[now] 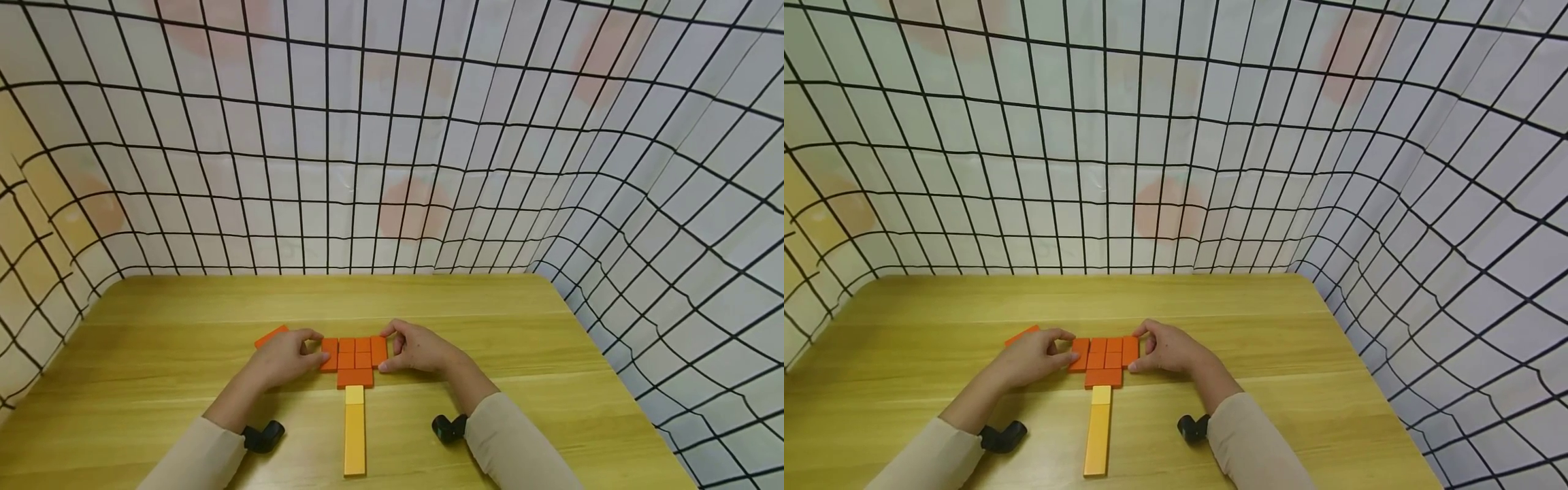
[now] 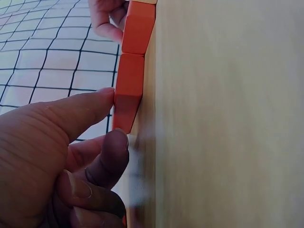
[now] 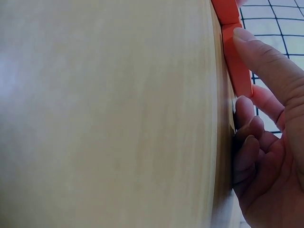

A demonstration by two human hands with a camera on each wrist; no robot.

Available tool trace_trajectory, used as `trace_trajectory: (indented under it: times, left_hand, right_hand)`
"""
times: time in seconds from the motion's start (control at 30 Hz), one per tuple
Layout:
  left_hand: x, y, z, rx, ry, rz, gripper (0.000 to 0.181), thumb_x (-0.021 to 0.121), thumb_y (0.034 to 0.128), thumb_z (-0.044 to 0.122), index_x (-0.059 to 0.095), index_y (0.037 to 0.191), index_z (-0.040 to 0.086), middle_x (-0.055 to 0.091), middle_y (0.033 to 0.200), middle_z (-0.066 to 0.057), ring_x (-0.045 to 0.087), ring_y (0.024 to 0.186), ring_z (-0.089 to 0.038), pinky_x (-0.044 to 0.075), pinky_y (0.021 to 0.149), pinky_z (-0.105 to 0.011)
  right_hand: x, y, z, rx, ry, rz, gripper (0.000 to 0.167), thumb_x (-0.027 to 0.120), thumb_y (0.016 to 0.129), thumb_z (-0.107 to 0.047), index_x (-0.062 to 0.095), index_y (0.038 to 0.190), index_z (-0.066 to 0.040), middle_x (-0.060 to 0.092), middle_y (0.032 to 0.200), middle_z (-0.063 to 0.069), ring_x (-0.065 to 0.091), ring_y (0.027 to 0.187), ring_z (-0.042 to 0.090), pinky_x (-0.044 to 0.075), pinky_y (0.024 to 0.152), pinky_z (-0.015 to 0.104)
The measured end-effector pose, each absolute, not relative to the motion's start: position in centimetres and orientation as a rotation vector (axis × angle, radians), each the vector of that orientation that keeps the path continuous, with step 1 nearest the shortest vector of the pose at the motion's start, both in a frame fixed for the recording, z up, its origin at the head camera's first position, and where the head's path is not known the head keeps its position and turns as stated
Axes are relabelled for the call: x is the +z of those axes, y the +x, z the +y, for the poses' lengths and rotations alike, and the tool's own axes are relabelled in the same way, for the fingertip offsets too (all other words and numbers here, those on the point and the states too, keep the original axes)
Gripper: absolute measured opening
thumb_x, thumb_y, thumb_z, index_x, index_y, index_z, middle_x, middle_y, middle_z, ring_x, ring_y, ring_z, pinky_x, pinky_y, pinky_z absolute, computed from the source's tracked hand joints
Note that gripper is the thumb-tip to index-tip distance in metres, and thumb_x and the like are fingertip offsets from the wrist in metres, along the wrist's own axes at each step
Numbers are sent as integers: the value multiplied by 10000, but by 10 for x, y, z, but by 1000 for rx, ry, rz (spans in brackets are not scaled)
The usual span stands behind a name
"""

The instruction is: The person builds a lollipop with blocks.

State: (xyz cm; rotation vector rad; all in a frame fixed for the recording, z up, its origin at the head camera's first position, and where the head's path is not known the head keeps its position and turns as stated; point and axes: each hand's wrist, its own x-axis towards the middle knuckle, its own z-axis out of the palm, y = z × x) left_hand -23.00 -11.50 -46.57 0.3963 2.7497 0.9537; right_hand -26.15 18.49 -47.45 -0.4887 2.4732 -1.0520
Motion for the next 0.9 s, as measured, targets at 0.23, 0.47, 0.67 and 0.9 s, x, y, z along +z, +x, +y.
trace_trajectory:
  times: [0.23, 0.47, 0.67, 0.9]
  left_hand:
    - [-469, -229, -116, 948, 407, 2759, 487, 692, 962, 425, 654, 1339, 119, 667, 870, -1, 598, 824, -131, 521, 770, -392]
    - [-472, -229, -118, 954, 392, 2747, 491, 679, 970, 439, 649, 1346, 124, 636, 830, 0, 572, 791, -136, 500, 745, -368]
    - [-471, -228, -116, 954, 396, 2752, 478, 678, 973, 425, 651, 1340, 119, 626, 828, -8, 557, 778, -146, 488, 730, -362]
    - [-471, -228, -116, 969, 399, 2745, 480, 675, 976, 415, 645, 1345, 110, 614, 826, -13, 548, 772, -152, 479, 725, -360]
  right_hand:
    - [-473, -260, 184, -1062, -486, 2469, 540, 882, 812, -318, 587, 1252, -210, 569, 888, 23, 505, 733, 157, 439, 681, 288]
    - [-473, -259, 184, -1088, -491, 2453, 538, 882, 814, -294, 593, 1257, -196, 559, 883, 35, 493, 731, 165, 432, 678, 298]
    - [-472, -259, 184, -1081, -486, 2460, 535, 878, 818, -293, 587, 1257, -201, 554, 886, 34, 485, 733, 168, 432, 685, 302]
    - [-472, -260, 184, -1081, -477, 2457, 542, 884, 810, -304, 585, 1250, -199, 553, 887, 38, 487, 732, 170, 429, 674, 301]
